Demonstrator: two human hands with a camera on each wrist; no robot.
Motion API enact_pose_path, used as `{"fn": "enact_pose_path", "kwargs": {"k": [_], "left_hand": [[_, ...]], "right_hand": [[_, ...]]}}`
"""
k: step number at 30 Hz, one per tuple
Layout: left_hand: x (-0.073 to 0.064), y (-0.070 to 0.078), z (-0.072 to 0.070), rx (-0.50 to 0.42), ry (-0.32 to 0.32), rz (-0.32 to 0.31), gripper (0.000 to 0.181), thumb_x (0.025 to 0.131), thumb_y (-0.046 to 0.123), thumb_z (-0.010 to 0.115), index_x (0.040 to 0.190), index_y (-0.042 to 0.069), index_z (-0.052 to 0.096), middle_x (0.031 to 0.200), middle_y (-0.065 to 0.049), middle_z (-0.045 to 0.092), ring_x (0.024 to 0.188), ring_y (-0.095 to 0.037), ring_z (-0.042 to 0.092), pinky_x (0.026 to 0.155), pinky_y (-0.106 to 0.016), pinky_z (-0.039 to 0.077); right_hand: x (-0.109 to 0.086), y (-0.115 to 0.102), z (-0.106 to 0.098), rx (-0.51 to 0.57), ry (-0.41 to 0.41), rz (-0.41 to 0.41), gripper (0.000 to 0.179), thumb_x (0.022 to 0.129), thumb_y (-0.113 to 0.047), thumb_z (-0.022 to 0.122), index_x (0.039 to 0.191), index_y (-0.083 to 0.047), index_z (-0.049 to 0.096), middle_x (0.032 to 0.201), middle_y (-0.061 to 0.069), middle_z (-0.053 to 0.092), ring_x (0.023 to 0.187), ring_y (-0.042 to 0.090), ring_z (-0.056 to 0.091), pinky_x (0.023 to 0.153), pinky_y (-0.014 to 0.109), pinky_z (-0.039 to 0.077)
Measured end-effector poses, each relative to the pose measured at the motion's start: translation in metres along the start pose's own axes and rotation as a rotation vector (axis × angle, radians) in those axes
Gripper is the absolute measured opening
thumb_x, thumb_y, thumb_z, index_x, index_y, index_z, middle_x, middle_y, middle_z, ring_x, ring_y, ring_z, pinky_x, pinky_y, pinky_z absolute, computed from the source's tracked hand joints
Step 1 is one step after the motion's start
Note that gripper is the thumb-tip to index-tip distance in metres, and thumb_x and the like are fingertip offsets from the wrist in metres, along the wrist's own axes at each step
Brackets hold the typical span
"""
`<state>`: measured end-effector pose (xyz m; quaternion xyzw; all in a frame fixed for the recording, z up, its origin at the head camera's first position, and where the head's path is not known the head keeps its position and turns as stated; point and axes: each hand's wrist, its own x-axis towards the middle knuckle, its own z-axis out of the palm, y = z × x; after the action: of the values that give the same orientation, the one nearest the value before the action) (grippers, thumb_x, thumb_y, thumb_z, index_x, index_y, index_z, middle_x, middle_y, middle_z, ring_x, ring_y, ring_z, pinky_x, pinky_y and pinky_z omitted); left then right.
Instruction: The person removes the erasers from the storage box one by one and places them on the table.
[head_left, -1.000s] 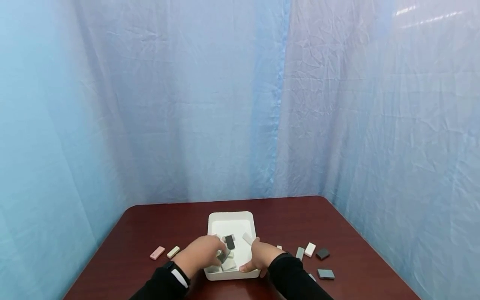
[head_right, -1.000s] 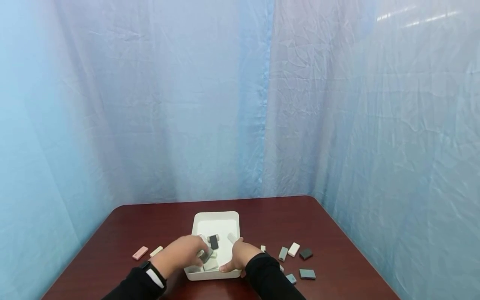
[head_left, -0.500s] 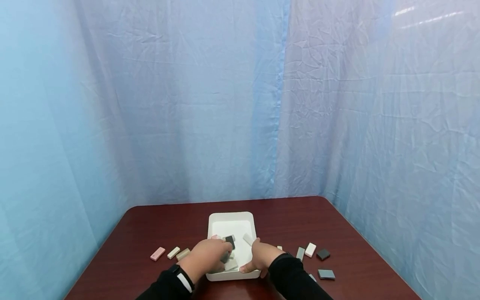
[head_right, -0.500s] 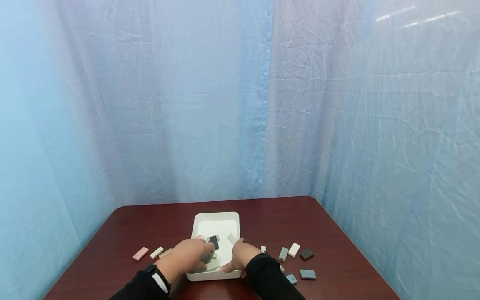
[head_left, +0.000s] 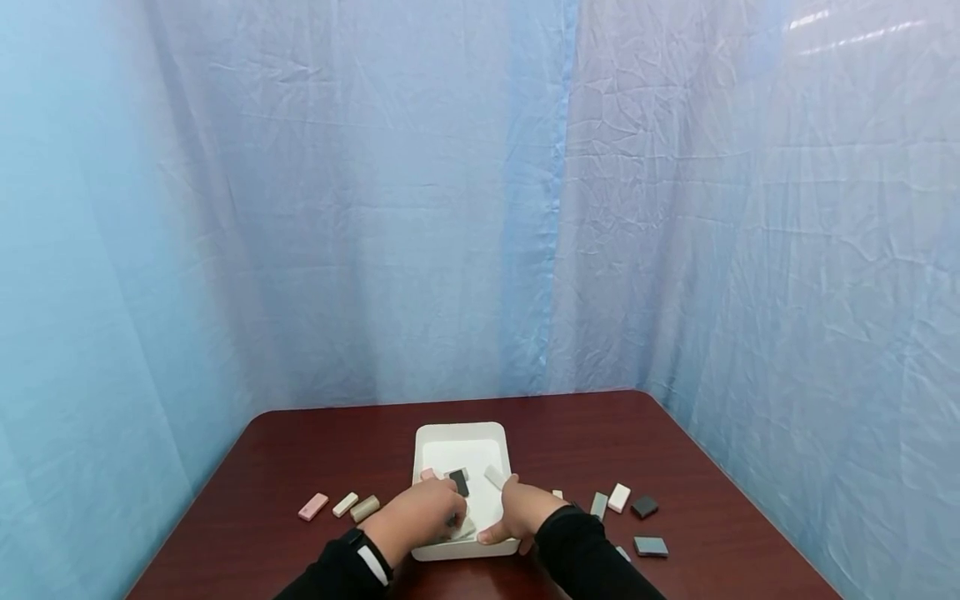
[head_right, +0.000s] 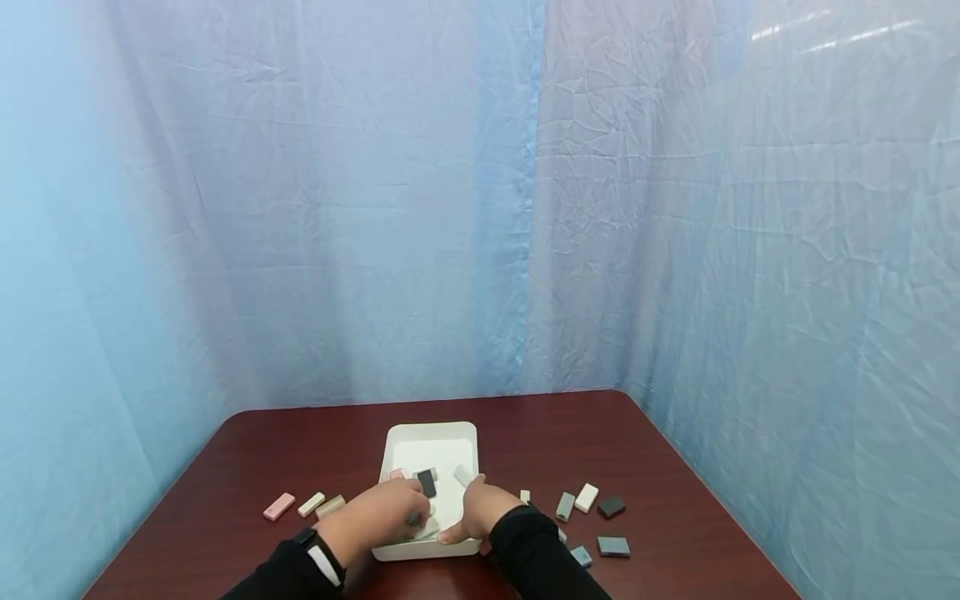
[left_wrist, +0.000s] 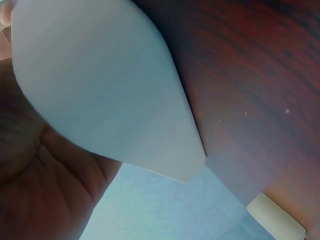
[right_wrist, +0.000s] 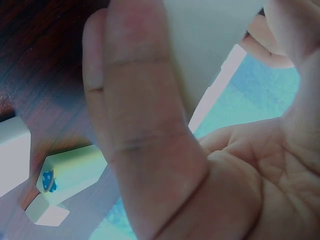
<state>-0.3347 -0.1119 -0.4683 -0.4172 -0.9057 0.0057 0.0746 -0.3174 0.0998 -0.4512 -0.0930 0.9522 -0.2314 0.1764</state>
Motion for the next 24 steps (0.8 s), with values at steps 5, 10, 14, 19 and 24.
{"fn": "enact_pose_path", "kwargs": {"k": [5,10,14,19,24], "left_hand": [[-0.0015,0.0017,-0.0002,-0.021,0.005,0.004,0.024,0.074,0.010,0.082,0.077,0.029,0.067,0.076,0.015,0.050,0.066,0.002,0.046,0.057,-0.016,0.043],[-0.0039,0.0014,0.0002,-0.049,0.029,0.031,0.021,0.076,0.013,0.083,0.078,0.027,0.067,0.077,0.015,0.051,0.067,0.003,0.046,0.057,-0.015,0.043],[-0.0046,0.0012,0.0010,-0.087,0.062,0.054,0.017,0.078,0.014,0.081,0.082,0.025,0.069,0.078,0.015,0.052,0.068,0.003,0.047,0.058,-0.015,0.044],[-0.0040,0.0012,0.0013,-0.124,0.081,0.020,0.015,0.082,0.010,0.075,0.089,0.023,0.072,0.083,0.013,0.053,0.073,0.002,0.049,0.062,-0.015,0.046],[-0.0040,0.0004,0.0010,-0.151,0.086,-0.012,0.017,0.085,0.007,0.072,0.093,0.022,0.072,0.088,0.012,0.053,0.079,0.001,0.049,0.066,-0.015,0.047]], "right_hand": [[0.0002,-0.0003,-0.0001,-0.002,0.005,-0.001,0.116,0.077,-0.054,0.078,0.150,0.008,0.014,0.067,0.008,0.061,0.053,0.023,0.063,0.069,0.042,0.052],[0.0001,0.0002,0.0005,-0.004,-0.007,-0.007,0.114,0.077,-0.054,0.077,0.150,0.009,0.015,0.066,0.009,0.063,0.054,0.023,0.064,0.069,0.041,0.052],[-0.0024,-0.0006,0.0001,0.000,-0.009,-0.013,0.113,0.078,-0.053,0.077,0.150,0.009,0.015,0.064,0.010,0.064,0.054,0.024,0.064,0.066,0.041,0.052],[-0.0036,-0.0018,-0.0004,0.000,-0.008,-0.011,0.113,0.078,-0.052,0.077,0.149,0.010,0.016,0.065,0.010,0.064,0.054,0.023,0.064,0.071,0.043,0.053],[-0.0035,-0.0029,-0.0009,-0.016,-0.005,-0.006,0.112,0.078,-0.053,0.077,0.149,0.009,0.016,0.064,0.009,0.064,0.054,0.022,0.064,0.077,0.044,0.052]]}}
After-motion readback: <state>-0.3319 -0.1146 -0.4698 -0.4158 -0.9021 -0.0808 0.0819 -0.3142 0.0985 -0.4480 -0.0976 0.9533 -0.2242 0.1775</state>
